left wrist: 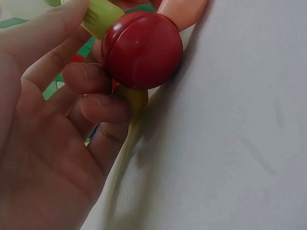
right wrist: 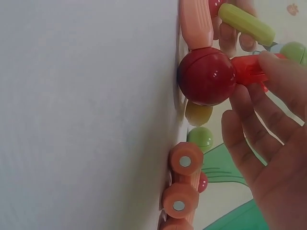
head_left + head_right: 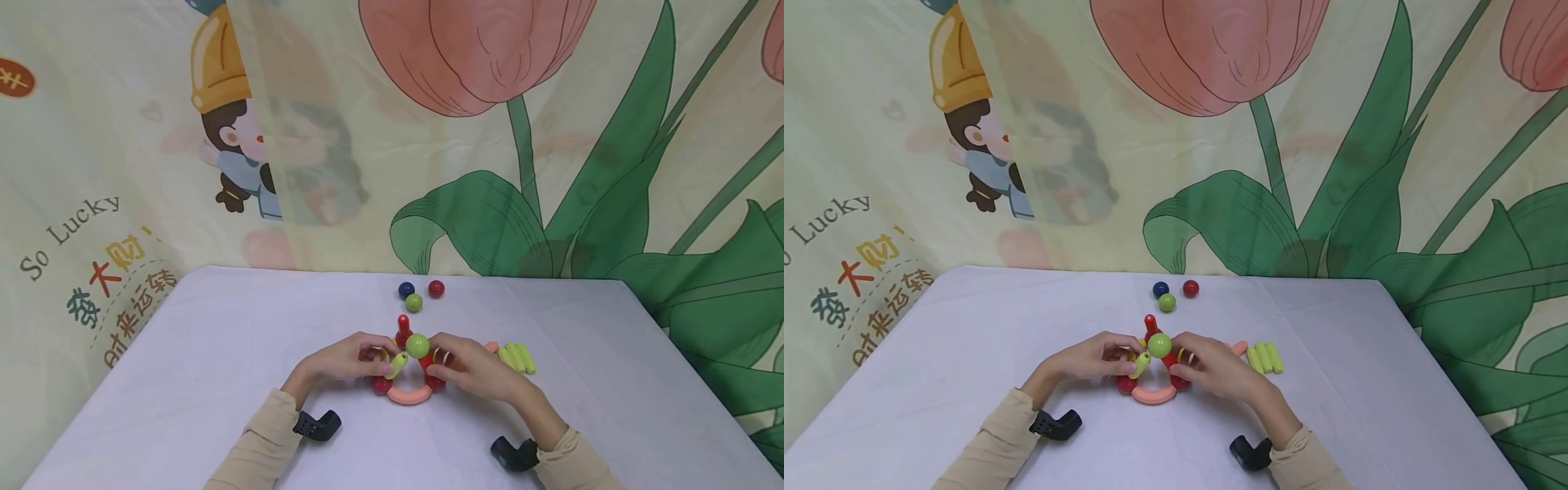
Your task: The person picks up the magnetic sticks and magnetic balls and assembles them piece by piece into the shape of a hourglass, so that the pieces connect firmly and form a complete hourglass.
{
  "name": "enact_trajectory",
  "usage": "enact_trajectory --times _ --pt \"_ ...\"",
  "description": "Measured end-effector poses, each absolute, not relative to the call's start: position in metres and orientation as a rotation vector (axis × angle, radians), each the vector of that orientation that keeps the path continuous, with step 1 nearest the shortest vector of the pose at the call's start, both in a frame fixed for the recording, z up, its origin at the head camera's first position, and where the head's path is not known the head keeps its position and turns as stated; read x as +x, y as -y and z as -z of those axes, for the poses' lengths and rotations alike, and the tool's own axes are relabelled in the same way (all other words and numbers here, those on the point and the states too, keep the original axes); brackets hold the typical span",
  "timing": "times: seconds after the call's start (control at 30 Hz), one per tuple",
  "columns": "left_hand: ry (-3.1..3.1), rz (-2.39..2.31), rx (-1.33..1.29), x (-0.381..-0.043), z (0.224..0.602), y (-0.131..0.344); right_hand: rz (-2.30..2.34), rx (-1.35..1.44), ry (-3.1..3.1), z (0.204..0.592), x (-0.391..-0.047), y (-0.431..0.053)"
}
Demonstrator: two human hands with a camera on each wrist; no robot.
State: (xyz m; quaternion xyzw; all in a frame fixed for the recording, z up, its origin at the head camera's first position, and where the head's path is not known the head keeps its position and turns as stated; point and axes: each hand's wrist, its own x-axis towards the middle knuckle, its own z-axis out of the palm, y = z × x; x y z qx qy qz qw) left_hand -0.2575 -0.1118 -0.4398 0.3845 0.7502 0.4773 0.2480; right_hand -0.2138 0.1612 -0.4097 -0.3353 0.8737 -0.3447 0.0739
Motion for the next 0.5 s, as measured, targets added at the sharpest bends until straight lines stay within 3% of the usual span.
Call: enact_trajectory --times 0.5 --pt "-2.071 -1.293 1.016 -0.2549 0.4377 0.1100 1.002 -1.007 -2.635 0.4094 -0.2119 -0.1573"
